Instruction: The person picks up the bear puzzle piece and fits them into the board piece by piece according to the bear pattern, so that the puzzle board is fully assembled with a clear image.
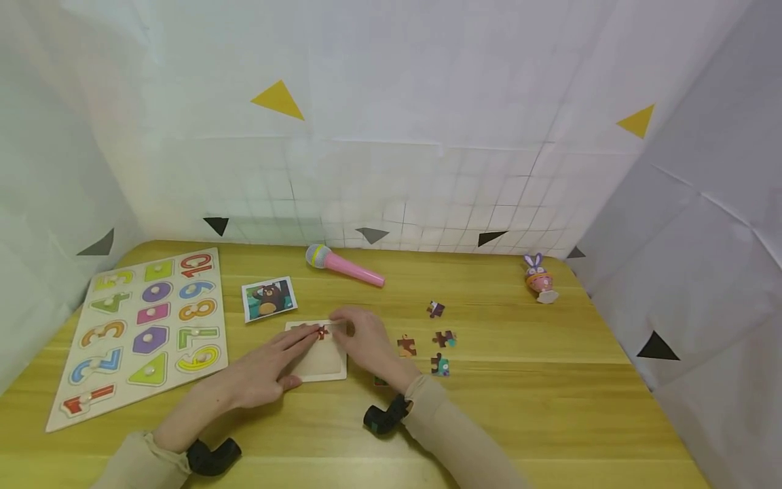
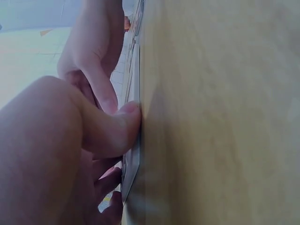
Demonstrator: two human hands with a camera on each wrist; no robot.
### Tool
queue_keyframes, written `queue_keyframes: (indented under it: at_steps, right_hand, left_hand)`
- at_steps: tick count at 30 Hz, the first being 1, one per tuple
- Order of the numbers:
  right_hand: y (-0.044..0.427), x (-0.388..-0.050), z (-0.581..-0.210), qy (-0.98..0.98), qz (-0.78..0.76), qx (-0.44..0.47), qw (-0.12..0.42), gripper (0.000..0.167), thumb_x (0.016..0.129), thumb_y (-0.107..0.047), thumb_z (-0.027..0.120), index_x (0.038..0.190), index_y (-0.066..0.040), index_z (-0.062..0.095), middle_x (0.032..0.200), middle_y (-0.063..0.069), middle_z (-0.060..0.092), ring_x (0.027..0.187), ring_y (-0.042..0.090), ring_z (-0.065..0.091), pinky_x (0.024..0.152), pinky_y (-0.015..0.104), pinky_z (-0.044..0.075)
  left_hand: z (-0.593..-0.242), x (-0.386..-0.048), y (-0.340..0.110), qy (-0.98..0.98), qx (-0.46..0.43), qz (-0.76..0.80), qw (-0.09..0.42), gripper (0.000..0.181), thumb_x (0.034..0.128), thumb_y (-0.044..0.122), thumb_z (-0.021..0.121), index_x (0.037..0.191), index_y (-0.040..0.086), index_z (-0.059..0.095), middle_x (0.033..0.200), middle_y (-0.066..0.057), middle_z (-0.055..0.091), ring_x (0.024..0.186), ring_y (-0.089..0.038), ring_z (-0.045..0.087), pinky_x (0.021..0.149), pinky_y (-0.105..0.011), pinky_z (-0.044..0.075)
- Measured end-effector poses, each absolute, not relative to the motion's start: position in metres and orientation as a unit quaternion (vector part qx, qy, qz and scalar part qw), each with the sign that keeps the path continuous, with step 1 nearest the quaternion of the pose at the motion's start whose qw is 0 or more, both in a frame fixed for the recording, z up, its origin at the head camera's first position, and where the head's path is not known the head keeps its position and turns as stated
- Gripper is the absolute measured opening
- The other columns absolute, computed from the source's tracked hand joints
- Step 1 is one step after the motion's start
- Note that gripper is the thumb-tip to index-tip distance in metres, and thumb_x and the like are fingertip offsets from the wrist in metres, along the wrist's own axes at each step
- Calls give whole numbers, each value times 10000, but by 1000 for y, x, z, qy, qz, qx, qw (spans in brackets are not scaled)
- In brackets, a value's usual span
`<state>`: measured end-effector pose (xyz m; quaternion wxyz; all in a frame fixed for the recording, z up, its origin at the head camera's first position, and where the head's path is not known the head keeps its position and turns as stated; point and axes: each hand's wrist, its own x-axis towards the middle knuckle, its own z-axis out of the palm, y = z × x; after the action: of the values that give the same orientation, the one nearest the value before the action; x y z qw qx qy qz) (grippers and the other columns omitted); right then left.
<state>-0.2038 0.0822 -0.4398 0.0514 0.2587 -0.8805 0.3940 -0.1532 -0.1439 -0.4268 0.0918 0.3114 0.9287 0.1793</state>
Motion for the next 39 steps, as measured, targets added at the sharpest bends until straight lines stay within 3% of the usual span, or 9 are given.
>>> queue_keyframes:
  at_steps: [12, 17, 22, 30, 32, 35, 39]
  right_hand:
    - [131, -193, -434, -885, 427, 184, 40, 323, 927, -133, 721, 1245, -88, 688, 1271, 57, 684, 1256, 275, 585, 1031, 494, 488]
    - [154, -195, -435, -890, 422, 160, 69, 323, 923, -166, 731, 1240, -111, 698, 1253, 69, 695, 1095, 271, 655, 919, 449, 521]
    - [177, -202, -437, -890, 425, 145, 82, 321, 925, -170, 732, 1237, -102, 696, 1253, 91, 688, 1181, 297, 614, 937, 476, 523]
    - [201, -211, -438, -897, 419, 113, 81, 358, 915, -155, 740, 1258, -70, 679, 1231, 108, 686, 1017, 279, 621, 776, 319, 522]
    - [207, -212, -439, -898, 419, 106, 77, 364, 924, -155, 730, 1271, -65, 666, 1181, 124, 683, 928, 291, 626, 677, 296, 523]
    - [216, -214, -439, -898, 423, 95, 76, 368, 930, -153, 722, 1279, -57, 656, 1194, 140, 675, 989, 321, 629, 713, 345, 533]
    - [230, -216, -440, -896, 431, 84, 70, 385, 930, -157, 723, 1291, -49, 646, 1312, 148, 644, 1254, 343, 560, 932, 492, 518]
  left_hand:
    - [-425, -153, -144, 925, 328, 165, 94, 694, 990, 162, 568, 1598, 100, 240, 1680, -61, 160, 1542, -306, 144, 1211, -529, 245]
    - [-426, -153, -144, 926, 325, 167, 94, 696, 981, 157, 573, 1595, 98, 250, 1677, -65, 170, 1541, -309, 149, 1210, -529, 249]
    - [-426, -153, -144, 927, 322, 170, 95, 692, 982, 159, 566, 1596, 107, 251, 1677, -56, 173, 1541, -304, 151, 1205, -532, 261]
    - [-427, -153, -144, 926, 322, 172, 98, 694, 981, 171, 572, 1595, 107, 253, 1676, -60, 175, 1542, -301, 149, 1212, -523, 249]
    - [-427, -154, -144, 925, 323, 172, 98, 695, 982, 175, 573, 1595, 107, 254, 1676, -61, 176, 1541, -301, 149, 1214, -522, 246]
    - [-427, -154, -143, 925, 325, 173, 97, 695, 982, 178, 574, 1595, 108, 253, 1676, -61, 176, 1541, -303, 151, 1214, -523, 245]
    - [-428, -155, -143, 925, 325, 173, 97, 696, 984, 183, 575, 1596, 111, 252, 1676, -57, 178, 1541, -301, 152, 1215, -521, 244]
